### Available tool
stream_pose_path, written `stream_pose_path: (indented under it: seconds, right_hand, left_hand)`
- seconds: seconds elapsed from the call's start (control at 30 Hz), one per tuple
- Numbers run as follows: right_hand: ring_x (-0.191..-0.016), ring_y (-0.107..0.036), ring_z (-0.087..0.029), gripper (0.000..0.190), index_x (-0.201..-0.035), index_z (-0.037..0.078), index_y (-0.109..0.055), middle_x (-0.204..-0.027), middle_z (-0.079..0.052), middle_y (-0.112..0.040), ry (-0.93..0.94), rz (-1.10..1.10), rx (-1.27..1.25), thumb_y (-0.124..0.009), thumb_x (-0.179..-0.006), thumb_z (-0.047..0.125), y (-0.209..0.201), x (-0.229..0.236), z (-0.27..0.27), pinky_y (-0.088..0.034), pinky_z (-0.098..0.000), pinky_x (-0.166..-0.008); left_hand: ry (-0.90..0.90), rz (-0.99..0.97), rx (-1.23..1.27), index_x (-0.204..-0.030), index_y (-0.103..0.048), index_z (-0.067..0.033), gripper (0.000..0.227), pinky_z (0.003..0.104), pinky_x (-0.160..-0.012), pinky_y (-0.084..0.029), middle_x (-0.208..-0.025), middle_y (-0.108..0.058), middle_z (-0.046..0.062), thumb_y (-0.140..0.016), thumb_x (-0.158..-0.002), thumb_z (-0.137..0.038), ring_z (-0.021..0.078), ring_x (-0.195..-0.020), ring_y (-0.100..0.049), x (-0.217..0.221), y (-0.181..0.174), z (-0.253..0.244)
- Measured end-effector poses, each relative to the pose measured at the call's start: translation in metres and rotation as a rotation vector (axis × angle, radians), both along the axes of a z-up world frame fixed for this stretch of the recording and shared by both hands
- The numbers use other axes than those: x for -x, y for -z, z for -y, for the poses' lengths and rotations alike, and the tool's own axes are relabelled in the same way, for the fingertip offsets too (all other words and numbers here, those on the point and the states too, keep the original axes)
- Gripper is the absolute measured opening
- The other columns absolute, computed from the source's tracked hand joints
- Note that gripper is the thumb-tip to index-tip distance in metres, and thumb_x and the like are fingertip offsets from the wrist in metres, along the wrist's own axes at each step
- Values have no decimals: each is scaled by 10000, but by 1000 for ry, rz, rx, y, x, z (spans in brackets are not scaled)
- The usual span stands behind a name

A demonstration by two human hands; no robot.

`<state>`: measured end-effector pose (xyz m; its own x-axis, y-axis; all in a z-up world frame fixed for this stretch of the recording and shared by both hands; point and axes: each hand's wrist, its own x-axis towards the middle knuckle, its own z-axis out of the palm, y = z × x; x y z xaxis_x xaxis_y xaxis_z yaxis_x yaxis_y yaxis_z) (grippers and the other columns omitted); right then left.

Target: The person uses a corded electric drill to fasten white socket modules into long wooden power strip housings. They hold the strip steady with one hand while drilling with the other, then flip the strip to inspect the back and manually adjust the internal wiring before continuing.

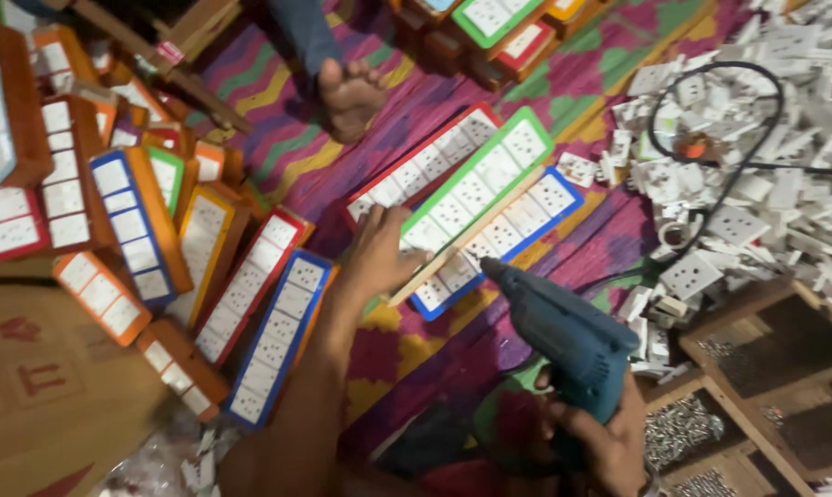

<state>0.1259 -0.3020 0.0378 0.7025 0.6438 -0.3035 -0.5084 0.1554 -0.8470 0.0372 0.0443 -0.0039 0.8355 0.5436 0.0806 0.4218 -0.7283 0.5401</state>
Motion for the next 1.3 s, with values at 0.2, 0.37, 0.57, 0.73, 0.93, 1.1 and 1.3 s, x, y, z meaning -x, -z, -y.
stream_pose_path:
  seconds: [0.2,0.37,0.57,0.73,0.93,1.1,1.3]
  right_hand:
    - [-538,-593,-255,655,-1292,-112,-545,-892,-230,-659,209,-83,284,-590,-639,-85,14,-16,38,-487,-364,-485]
    - [-497,-639,-305,645,-1242,-140,-532,-831,-272,-686,190,-96,111,-597,-603,-76,35,-24,60,-534,-406,-468]
    - [-520,-618,-290,594,-1205,-137,-536,-891,-258,-678,250,-183,157,-574,-617,-62,42,-33,69,-520,-398,-492]
    - [-518,-607,-291,517,-1146,-152,-547,-815,-264,-643,242,-196,121,-564,-637,-65,38,-37,67,-519,-401,-506]
    - [-469,-568,-298,469,-1092,-180,-549,-741,-261,-618,268,-207,80,-547,-638,-62,41,-27,64,-494,-420,-447]
    - [-454,-566,-306,499,-1105,-171,-539,-736,-272,-611,264,-187,72,-546,-614,-82,38,-29,63,-495,-434,-425]
    - [-514,-593,-285,534,-1157,-175,-523,-807,-280,-630,264,-205,88,-545,-629,-99,33,-37,63,-508,-407,-472]
  left_hand:
    - [197,218,131,-1332,-539,6,655,464,-1039,-502,-1287,-630,233,-844,-863,-335,383,-1225,-618,-141,35,-41]
    - [323,-25,65,-1291,-599,-38,702,458,-990,-477,-1267,-638,217,-913,-693,-226,389,-1206,-596,-233,20,-39]
    - [470,-238,-39,-1130,-702,-76,451,444,-968,-516,-1127,-697,187,-853,-718,-181,358,-1128,-670,-205,-79,-25]
    - [533,6,-114,-1056,-687,-49,336,464,-919,-478,-1043,-673,169,-821,-758,-127,381,-1059,-635,-151,-149,-9]
    - [448,82,-44,-1136,-683,-58,341,439,-911,-496,-1089,-683,155,-793,-822,-132,350,-1070,-650,-130,-152,7]
    - [475,79,253,-1213,-665,-69,311,371,-863,-533,-1139,-718,89,-725,-919,-148,220,-1026,-683,-145,-124,-6]
    - [376,12,284,-1230,-652,-28,365,349,-766,-545,-1038,-720,98,-741,-887,-117,191,-868,-665,-171,-62,-16]
